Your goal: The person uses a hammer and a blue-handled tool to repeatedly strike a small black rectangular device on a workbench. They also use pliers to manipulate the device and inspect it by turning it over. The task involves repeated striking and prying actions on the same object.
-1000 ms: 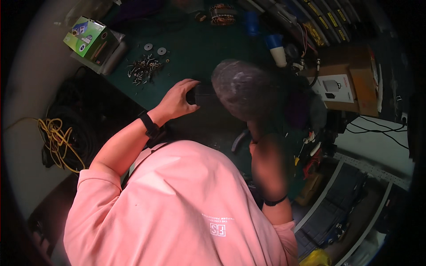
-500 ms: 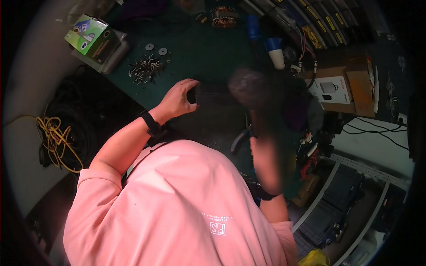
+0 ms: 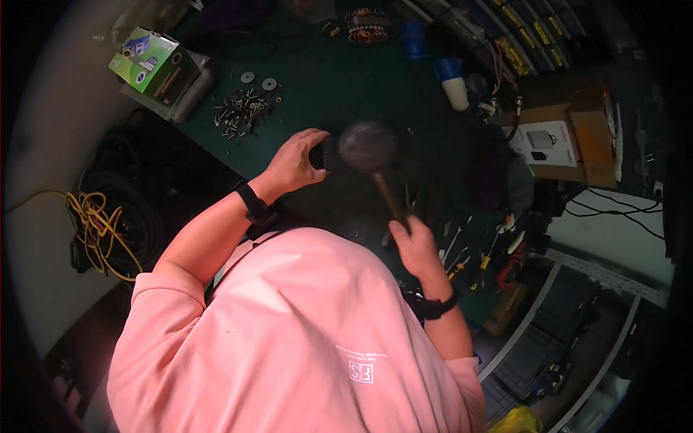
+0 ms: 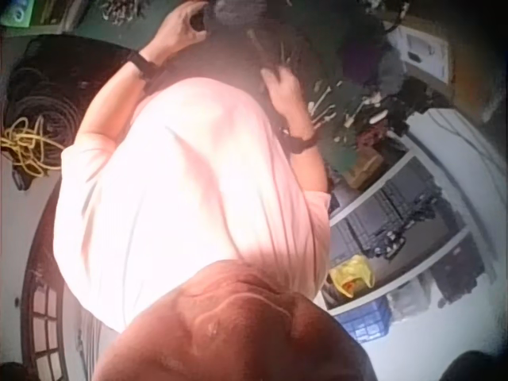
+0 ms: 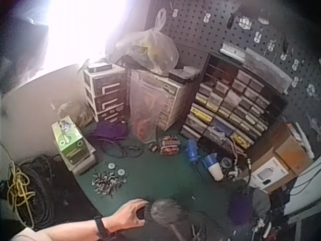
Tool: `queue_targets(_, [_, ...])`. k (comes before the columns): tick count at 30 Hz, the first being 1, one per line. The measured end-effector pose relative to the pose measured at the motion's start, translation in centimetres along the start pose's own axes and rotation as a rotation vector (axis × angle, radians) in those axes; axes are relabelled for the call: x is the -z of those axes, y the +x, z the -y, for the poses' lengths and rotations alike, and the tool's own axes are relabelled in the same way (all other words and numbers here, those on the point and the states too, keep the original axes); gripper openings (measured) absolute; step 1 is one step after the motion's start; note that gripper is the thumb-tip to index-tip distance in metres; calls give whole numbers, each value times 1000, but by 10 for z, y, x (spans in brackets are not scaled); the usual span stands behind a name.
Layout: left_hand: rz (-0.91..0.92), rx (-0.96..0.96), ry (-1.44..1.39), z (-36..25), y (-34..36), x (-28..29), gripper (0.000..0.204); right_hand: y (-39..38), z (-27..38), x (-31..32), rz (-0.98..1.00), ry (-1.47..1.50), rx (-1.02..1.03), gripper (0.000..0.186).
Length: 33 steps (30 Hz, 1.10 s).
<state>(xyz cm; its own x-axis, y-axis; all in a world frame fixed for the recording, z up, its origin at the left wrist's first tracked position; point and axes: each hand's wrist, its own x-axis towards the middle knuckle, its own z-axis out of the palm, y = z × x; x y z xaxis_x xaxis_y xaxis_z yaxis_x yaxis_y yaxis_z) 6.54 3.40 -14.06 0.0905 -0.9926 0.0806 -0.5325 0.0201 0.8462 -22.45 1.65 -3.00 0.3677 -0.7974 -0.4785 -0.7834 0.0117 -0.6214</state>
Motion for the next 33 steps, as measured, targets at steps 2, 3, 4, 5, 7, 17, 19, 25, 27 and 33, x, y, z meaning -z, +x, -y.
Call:
queue_targets(2, [-9,2,-26,9,2,-2,64,-3,10,4,-108,54,133,27])
queue_targets(3, [-4,0,-17,10,0,0,64,-6,16,5,-149,90,195,28])
queue_targets(4, [0,-2,-8,9,0,1,64,-4,27,13,-204,65,323,27])
queue_targets(5, [1,-11,-12,9,0,0,64,-7,36,22,-172,57,354,28])
queue_targets(7, [2,-15,-17,14,0,-5,64,-9,49,32,-103,80,376,28])
queue_targets(17, [-45,-4,-14,3,-2,1,64,-7,1,28,-100,371,-13,31])
queue_targets(19, [-31,-17,-3,3,1,1,64,-16,4,52,-198,380,38,32])
queue_targets(25, [47,-51,12,-2,2,10,65,1,-43,100,-549,-262,-3,38])
queue_targets(27, [43,-43,5,-10,0,13,63,22,-70,105,-587,-481,-54,39])
queue_targets(33, [-1,-75,59,-12,-11,12,63,80,-109,99,-602,-738,-150,41])
